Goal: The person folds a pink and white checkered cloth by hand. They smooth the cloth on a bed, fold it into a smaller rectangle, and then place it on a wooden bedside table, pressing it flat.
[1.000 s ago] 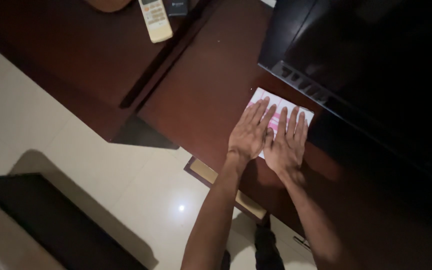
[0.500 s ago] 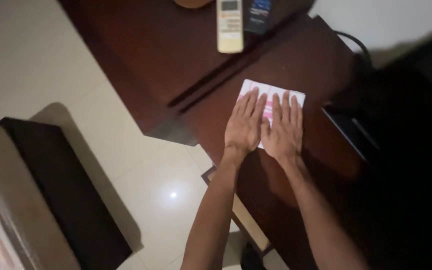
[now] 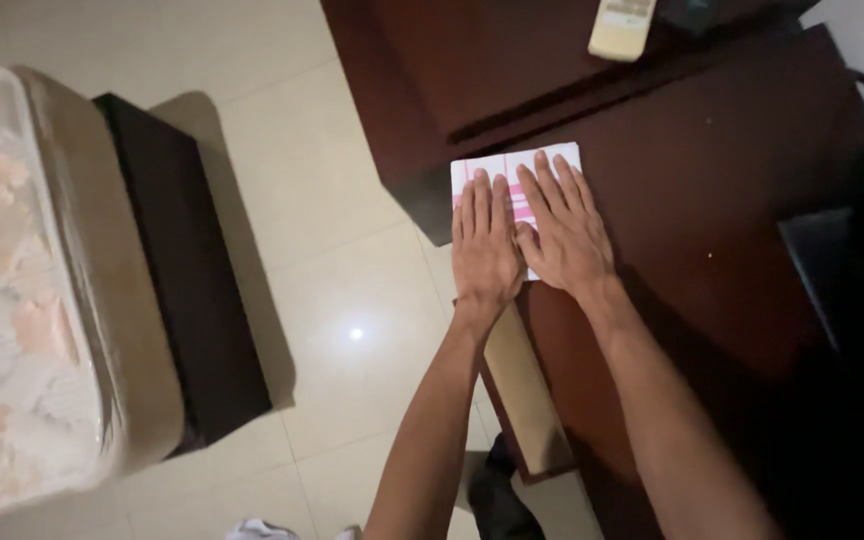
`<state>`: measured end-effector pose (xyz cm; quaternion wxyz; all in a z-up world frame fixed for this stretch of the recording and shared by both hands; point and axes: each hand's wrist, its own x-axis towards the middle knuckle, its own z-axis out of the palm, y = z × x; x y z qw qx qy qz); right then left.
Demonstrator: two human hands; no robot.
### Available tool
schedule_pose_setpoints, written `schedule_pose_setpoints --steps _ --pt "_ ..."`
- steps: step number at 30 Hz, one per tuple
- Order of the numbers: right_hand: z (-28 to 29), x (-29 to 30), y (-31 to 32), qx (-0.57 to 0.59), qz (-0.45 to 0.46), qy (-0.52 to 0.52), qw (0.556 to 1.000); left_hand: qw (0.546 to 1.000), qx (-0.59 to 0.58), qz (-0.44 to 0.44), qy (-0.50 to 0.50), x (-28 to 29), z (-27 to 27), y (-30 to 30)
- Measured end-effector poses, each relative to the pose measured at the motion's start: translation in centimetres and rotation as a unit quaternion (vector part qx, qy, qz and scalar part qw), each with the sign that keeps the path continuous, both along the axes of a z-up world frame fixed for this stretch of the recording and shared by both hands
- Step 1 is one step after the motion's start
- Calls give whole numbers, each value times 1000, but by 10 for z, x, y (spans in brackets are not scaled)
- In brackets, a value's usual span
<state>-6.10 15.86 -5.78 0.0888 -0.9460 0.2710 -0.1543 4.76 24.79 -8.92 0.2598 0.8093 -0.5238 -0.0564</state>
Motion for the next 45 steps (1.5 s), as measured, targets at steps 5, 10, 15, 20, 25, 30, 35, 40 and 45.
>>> schedule_pose_setpoints --steps 5,10,15,20,25,30,35,40,45 --pt "-2 -19 31 3 -9 7 1000 999 43 -15 -27 -16 -8 24" --pt "1 -61 74 5 -22 11 1000 954 183 -84 -222 -50 21 51" --pt "5 -110 106 26 -28 10 999 952 219 -151 -149 -84 29 79" --pt "-5 -133 116 20 -53 5 998 966 187 -159 -82 -106 24 85" --pt "-3 -133 101 28 -58 -26 998 986 90 -88 -106 -116 10 70" --pt "-10 -121 52 15 -45 -32 998 992 73 -65 -83 -106 13 26" --pt "3 -106 -2 22 -27 -42 998 993 70 -50 -83 -94 19 -26" --pt "-2 -91 -50 4 -15 -43 999 993 70 -37 -82 -78 18 -72" --pt "0 -82 -65 18 -20 0 1000 994 94 -10 -58 -76 20 -81"
